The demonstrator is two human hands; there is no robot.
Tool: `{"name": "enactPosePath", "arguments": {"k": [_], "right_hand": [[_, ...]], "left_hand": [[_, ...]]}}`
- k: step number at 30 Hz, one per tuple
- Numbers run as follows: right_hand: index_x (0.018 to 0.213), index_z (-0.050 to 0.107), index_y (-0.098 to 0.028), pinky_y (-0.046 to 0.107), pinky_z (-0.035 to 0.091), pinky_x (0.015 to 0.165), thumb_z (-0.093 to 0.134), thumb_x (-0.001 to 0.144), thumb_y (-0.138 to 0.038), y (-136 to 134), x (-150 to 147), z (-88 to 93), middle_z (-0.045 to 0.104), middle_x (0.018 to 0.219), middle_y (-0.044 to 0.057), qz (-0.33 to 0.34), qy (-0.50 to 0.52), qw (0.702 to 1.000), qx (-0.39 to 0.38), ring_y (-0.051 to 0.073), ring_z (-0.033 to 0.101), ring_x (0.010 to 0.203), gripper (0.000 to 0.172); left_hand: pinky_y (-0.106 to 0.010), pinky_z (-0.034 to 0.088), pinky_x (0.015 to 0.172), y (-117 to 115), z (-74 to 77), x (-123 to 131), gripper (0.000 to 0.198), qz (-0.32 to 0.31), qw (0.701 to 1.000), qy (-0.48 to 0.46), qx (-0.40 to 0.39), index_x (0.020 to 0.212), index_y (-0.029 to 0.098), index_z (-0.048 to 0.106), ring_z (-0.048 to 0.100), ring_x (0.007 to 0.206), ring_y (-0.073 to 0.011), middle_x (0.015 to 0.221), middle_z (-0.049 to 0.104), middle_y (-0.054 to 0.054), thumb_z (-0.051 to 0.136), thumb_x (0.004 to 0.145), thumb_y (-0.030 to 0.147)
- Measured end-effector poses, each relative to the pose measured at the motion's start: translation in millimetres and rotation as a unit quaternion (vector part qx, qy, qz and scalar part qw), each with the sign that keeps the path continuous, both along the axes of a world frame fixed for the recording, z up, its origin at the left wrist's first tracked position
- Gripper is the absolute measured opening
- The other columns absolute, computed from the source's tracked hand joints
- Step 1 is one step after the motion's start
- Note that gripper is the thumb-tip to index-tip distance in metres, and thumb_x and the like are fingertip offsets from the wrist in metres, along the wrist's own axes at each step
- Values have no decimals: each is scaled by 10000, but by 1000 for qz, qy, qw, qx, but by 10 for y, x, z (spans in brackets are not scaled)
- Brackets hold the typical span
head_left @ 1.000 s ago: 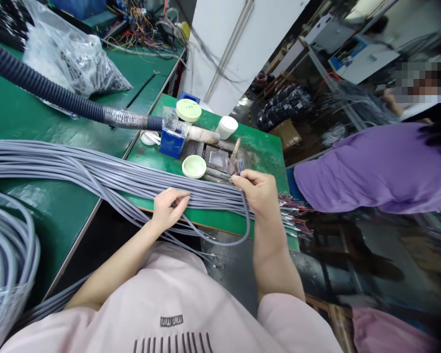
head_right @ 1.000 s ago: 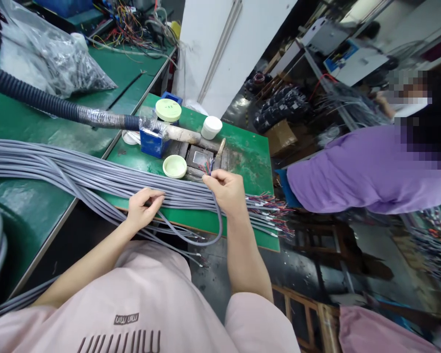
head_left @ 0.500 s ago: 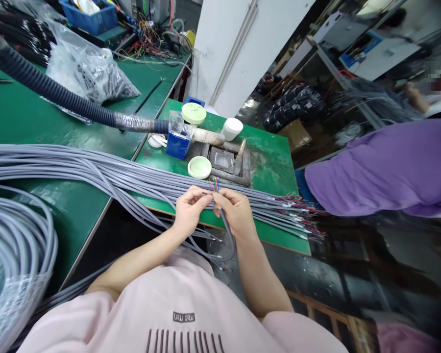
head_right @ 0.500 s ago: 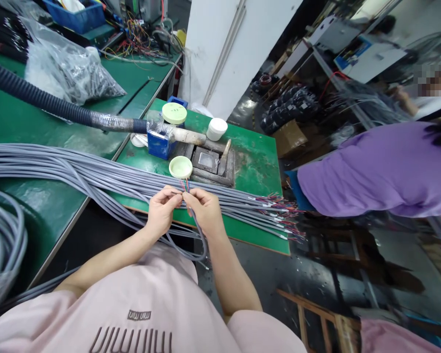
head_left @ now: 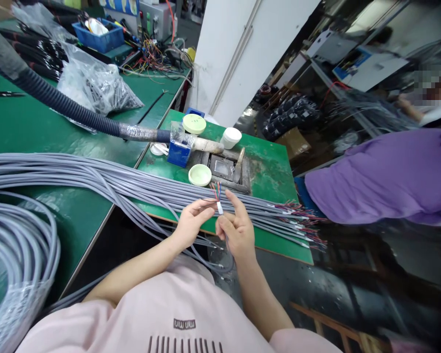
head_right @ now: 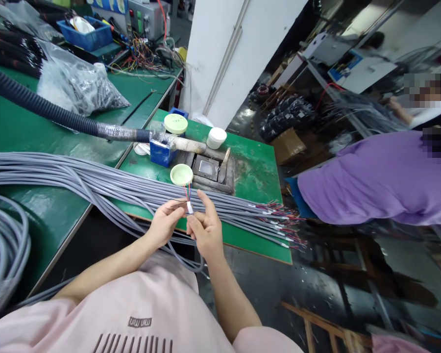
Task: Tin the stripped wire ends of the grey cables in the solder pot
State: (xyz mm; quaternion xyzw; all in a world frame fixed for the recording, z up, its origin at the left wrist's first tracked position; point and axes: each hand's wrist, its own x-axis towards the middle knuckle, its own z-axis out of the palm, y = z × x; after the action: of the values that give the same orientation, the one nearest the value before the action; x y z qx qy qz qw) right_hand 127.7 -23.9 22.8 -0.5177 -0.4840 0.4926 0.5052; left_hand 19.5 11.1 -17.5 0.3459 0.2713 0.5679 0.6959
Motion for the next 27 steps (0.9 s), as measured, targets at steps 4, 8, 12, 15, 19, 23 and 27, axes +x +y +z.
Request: {"name": "enactPosePath", "arguments": {"k": [4,8,12,15,19,23,27], "right_hand": [[1412,382,-277,234,382,413,633,803,-378,-15,22,-20,552,502,-78,29,-12,999,-25,112,445,399,667],[1106,682,-246,242,387,449,637,800,-380,125,295,-22,523,465,-61,60,-50,997,-4,105,444,416,338],[843,774,-191,264,425,541,667,769,-457,343,414,54,574,545,-9,140,-64,988,22,120,506,528,297],[785,779,-193,275,442,561,720,715,-483,439,285,110,625,628,18,191,-7,981,11,131,538,571,305],[581,724,-206,280,426,491,764,670,-452,464,79,74,619,606,23,109,63,991,51,139,527,531,264],[619,735,-237,306,482,583,738,721,-342,429,-1,-32,635,609,12,5,17,992,124,169,590,618,146],[736,762,-250,295,473,564,694,768,-247,371,5,-97,650,619,-2,-36,-53,982,177,157,581,607,75]], "left_hand": [[-270,445,484,-45,10,-49,469,-167,984,-34,-40,993,142,710,510,413,-114,504,557,19,654,768,549],[-309,486,676,-52,7,-157,410,-158,987,4,8,843,144,743,613,612,-155,638,663,-41,698,737,537],[-314,463,736,-90,-56,-215,374,-236,971,11,32,844,149,754,613,660,-160,666,689,-60,695,756,508],[-309,458,721,-112,-91,-236,381,-260,965,4,26,826,142,749,608,657,-162,664,687,-63,698,751,512],[-278,446,659,-99,-74,-250,372,-236,972,-19,3,746,125,735,584,616,-143,620,667,-55,738,715,496],[-249,427,602,-61,-54,-250,383,-170,982,-69,-44,740,130,734,555,564,-118,578,638,-35,790,647,498],[-232,418,593,0,-74,-274,338,-124,983,-115,-71,765,148,730,550,576,-106,590,629,-19,795,659,462]]}}
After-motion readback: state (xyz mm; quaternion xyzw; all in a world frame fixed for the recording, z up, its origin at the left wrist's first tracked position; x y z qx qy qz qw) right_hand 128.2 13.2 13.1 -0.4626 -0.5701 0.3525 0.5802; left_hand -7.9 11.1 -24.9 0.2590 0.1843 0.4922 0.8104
